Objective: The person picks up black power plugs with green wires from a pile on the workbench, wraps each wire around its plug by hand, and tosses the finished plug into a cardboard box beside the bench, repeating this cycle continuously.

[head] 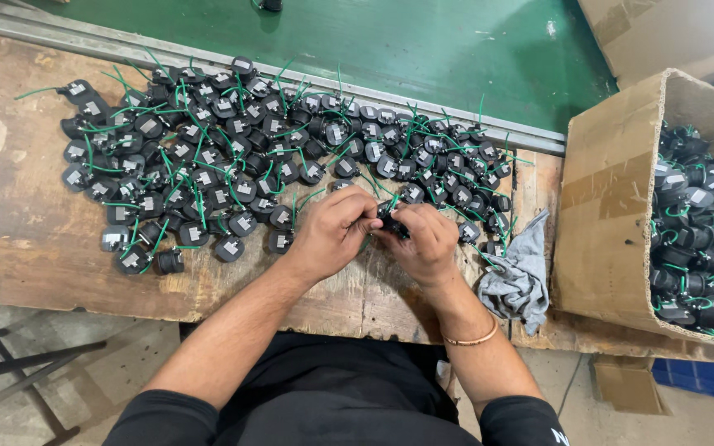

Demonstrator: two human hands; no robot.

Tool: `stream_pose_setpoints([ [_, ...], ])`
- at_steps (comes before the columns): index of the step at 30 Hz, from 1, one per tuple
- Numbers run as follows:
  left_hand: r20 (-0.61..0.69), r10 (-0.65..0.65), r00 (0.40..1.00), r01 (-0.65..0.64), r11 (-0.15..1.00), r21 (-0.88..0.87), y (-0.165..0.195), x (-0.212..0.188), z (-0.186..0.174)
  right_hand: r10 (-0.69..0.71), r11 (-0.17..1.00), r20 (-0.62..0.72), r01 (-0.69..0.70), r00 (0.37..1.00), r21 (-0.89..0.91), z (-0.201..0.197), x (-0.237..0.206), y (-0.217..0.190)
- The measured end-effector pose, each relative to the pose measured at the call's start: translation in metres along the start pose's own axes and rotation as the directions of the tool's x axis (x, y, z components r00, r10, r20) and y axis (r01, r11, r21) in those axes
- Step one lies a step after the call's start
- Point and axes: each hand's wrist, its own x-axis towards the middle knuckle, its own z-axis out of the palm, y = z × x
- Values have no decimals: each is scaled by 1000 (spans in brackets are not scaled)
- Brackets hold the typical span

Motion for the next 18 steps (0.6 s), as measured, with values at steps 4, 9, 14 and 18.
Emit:
stream_pose_setpoints([
  [4,22,60,998,-60,998,35,-2,1,2,27,999,-15,-27,1000,19,3,-2,3],
  [9,30,87,996,-87,996,13,-5,-1,3,88,996,-43,-87,995,27,0,-2,6],
  [14,-12,108,994,-108,994,16,-8,0,0,360,924,-244,-380,901,-42,-36,8,19],
  [18,20,148,989,-148,989,8,-6,-1,4,620,774,-535,-559,574,298,-110,12,65],
])
